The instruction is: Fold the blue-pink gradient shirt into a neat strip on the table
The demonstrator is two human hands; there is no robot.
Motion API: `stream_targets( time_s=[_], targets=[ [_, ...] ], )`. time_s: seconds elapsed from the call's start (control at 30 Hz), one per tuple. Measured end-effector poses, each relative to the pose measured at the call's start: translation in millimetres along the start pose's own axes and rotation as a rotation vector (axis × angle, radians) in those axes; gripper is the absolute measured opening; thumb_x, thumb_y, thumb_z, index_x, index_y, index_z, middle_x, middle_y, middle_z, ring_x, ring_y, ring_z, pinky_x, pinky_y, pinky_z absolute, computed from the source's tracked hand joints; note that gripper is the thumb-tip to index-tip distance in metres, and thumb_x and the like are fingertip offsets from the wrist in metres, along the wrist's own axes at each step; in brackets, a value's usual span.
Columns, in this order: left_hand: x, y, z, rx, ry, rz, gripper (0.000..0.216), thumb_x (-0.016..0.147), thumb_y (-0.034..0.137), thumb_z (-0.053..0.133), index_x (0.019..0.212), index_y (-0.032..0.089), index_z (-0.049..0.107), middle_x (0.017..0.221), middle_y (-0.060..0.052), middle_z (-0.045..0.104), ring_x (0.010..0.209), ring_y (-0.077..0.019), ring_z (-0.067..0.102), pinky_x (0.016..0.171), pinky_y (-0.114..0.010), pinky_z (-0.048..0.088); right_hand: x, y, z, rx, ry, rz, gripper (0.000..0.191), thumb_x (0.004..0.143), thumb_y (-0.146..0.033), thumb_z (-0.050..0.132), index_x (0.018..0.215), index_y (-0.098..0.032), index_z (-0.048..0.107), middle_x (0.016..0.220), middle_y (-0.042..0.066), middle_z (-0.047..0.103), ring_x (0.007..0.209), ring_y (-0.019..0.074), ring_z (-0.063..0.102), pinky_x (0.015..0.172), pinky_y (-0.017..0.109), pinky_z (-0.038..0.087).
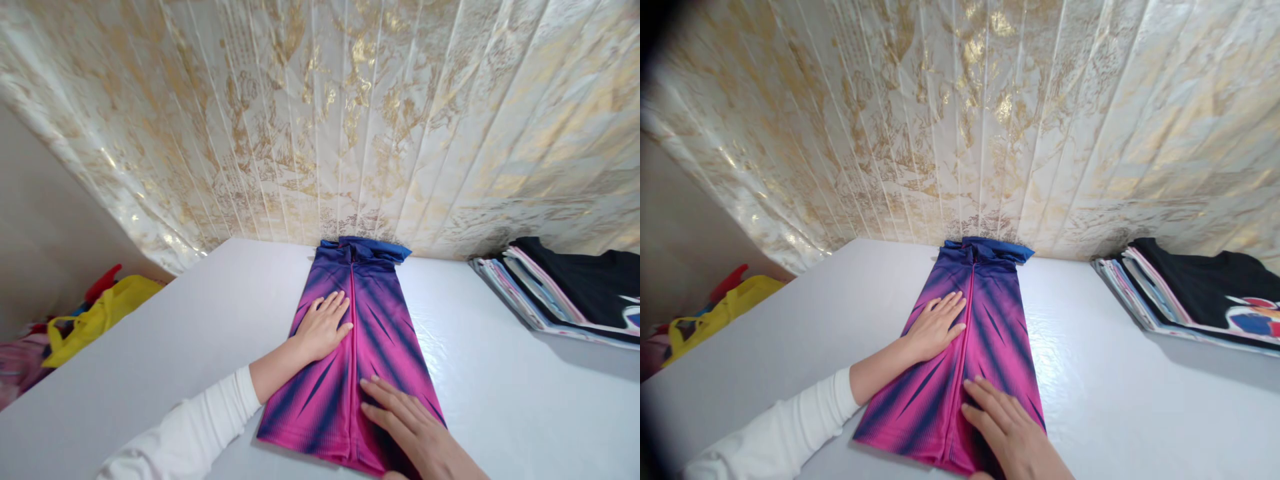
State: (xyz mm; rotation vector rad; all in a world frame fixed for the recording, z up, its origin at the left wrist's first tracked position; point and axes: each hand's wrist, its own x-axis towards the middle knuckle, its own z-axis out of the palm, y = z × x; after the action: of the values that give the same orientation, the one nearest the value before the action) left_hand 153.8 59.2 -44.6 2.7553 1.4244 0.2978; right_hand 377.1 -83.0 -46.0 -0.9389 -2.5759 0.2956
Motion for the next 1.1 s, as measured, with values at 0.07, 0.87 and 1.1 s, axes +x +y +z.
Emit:
stream_targets(
  time_s=[0.07,0.87,1.1],
  targets=[
    [1,1,0,0.008,-0.001,-0.005,0.054,0.103,0.045,0.031,0.149,0.016,0.035,0.158,-0.011,0.030,0.146,-0.0237,0.026,0.115,-0.046,0.026,6,-8,5,0.055,-0.005,-0.015,0.037,0.091,-0.055,0.055,0.112,-0.025,0.061,0.121,0.011,0.066,0.106,0.0269,0.064,0.086,0.037,0.053],
    [6,1,-2,-0.001,0.005,-0.057,0.051,0.103,0.040,0.037,0.146,0.014,0.040,0.156,-0.013,0.033,0.146,-0.0246,0.028,0.114,-0.045,0.029,46,-32,3,-0.034,0.179,-0.295,0.029,0.103,-0.021,0.035,0.083,-0.021,0.056,0.075,-0.001,0.057,0.063,0.0130,0.046,0.058,0.026,0.032],
    [6,1,0,-0.009,0.023,-0.054,0.052,0.103,0.041,0.038,0.146,0.013,0.040,0.156,-0.014,0.034,0.145,-0.0251,0.028,0.114,-0.045,0.029,49,-38,10,-0.304,0.317,-0.302,0.040,0.103,-0.018,0.032,0.067,-0.019,0.051,0.067,-0.002,0.051,0.059,0.0135,0.042,0.058,0.030,0.027]
  ],
)
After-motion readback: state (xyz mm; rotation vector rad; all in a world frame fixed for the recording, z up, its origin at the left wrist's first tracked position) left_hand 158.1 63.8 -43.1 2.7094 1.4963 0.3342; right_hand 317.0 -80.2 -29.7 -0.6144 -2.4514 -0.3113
